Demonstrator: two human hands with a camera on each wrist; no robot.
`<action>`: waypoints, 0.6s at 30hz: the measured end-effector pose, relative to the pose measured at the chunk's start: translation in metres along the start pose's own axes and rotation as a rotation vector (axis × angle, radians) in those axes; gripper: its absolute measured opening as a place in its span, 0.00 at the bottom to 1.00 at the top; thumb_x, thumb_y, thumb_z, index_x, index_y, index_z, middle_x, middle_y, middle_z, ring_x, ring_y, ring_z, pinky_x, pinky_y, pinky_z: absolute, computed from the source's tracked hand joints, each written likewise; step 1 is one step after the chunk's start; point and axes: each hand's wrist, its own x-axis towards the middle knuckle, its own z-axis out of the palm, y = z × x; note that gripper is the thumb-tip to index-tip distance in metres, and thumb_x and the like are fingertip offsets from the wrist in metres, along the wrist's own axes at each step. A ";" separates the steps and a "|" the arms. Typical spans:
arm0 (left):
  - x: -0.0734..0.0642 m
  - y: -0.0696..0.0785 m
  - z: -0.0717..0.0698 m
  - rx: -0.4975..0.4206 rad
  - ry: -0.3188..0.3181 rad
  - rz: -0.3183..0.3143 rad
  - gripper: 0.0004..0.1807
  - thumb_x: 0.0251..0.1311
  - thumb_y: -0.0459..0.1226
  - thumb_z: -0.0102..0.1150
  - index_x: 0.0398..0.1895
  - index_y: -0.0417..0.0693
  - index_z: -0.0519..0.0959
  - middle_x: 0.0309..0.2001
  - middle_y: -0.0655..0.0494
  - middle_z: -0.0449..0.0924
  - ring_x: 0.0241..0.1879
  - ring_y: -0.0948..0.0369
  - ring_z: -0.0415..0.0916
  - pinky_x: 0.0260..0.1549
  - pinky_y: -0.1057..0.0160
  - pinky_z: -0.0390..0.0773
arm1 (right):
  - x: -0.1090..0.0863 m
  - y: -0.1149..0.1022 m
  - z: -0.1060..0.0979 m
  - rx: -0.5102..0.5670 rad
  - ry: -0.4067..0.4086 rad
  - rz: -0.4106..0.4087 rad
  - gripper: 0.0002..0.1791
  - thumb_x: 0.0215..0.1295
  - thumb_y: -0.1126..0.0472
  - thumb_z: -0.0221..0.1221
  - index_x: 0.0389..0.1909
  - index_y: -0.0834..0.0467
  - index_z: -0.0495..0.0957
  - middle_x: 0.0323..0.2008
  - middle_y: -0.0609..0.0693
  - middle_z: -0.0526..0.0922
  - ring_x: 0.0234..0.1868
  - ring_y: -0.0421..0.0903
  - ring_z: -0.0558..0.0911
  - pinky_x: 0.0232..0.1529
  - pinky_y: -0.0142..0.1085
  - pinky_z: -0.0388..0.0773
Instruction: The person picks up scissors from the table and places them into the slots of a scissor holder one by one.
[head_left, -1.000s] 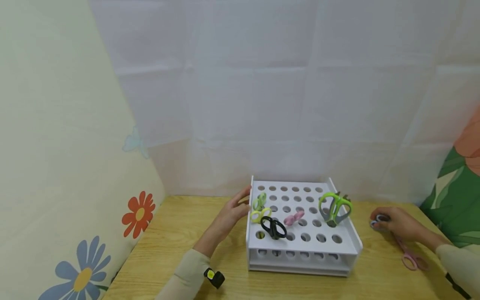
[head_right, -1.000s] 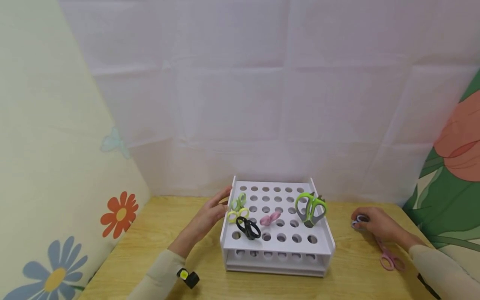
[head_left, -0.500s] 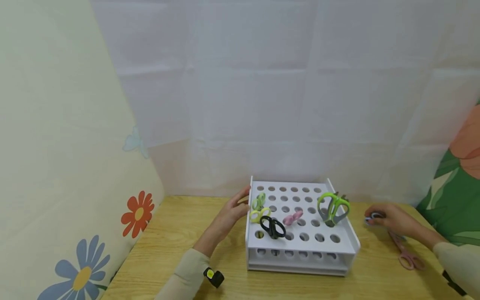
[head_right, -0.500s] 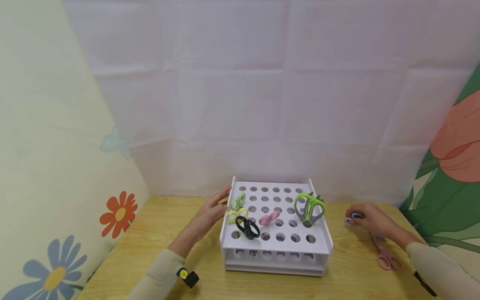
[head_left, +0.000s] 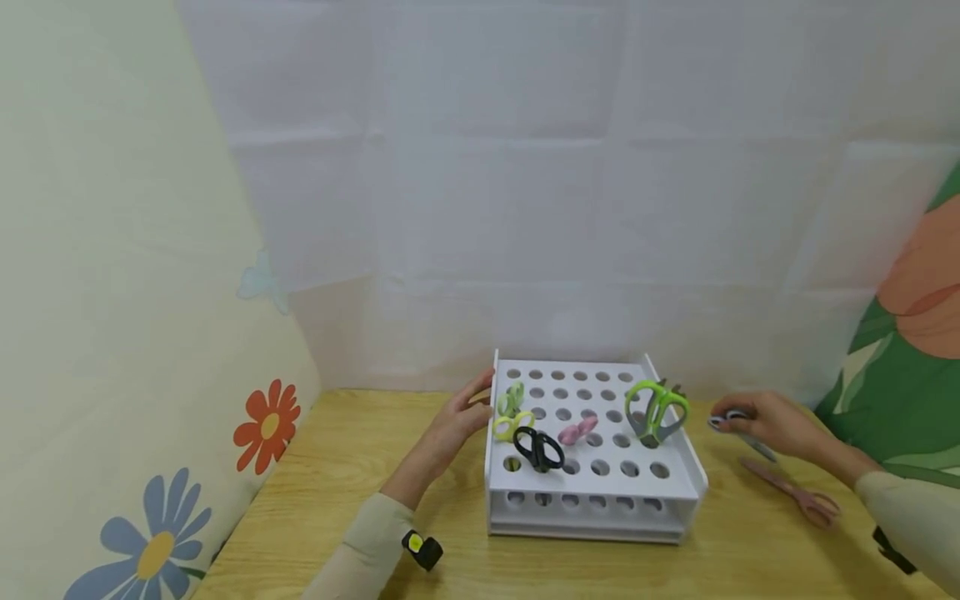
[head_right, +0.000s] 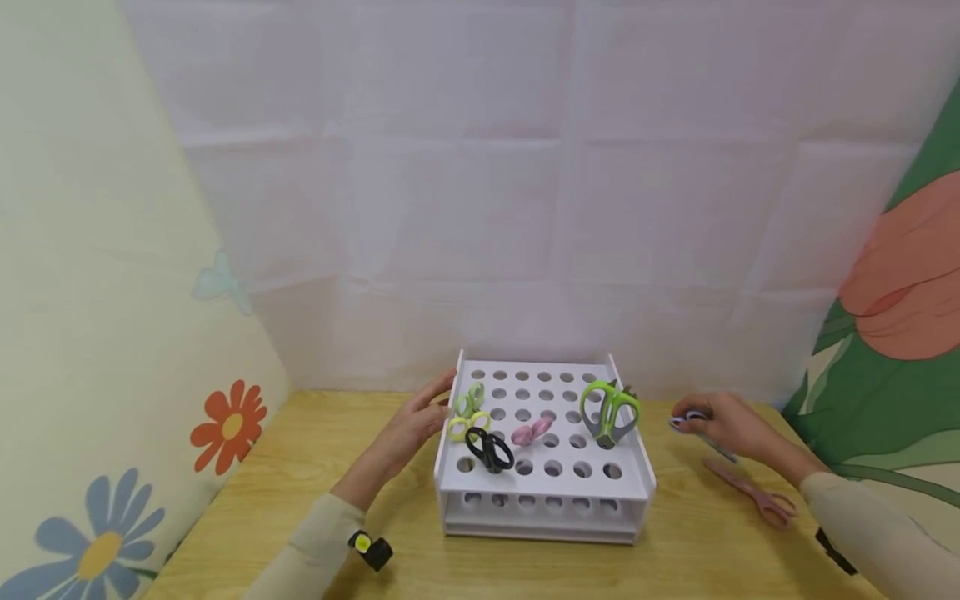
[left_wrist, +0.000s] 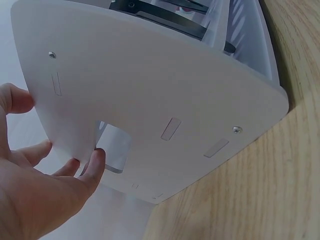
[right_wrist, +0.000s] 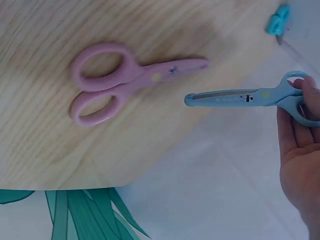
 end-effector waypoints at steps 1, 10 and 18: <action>0.000 0.000 -0.001 -0.003 0.001 0.001 0.39 0.65 0.37 0.57 0.80 0.55 0.60 0.76 0.49 0.57 0.71 0.48 0.60 0.67 0.47 0.62 | 0.002 -0.003 -0.001 0.010 0.000 0.020 0.08 0.63 0.68 0.69 0.41 0.54 0.86 0.37 0.42 0.87 0.38 0.39 0.84 0.35 0.34 0.81; 0.000 -0.003 -0.003 -0.005 -0.013 0.008 0.39 0.65 0.37 0.57 0.80 0.54 0.60 0.76 0.48 0.57 0.71 0.47 0.60 0.66 0.47 0.63 | 0.019 -0.031 -0.022 0.049 0.074 0.192 0.11 0.67 0.62 0.68 0.48 0.58 0.86 0.40 0.51 0.88 0.37 0.38 0.85 0.33 0.34 0.80; 0.000 -0.001 -0.001 0.000 -0.015 0.013 0.38 0.66 0.37 0.57 0.80 0.54 0.60 0.76 0.48 0.57 0.71 0.47 0.60 0.66 0.47 0.63 | 0.042 -0.054 -0.039 0.145 0.159 0.190 0.12 0.69 0.62 0.66 0.50 0.61 0.85 0.41 0.54 0.88 0.38 0.40 0.86 0.32 0.33 0.78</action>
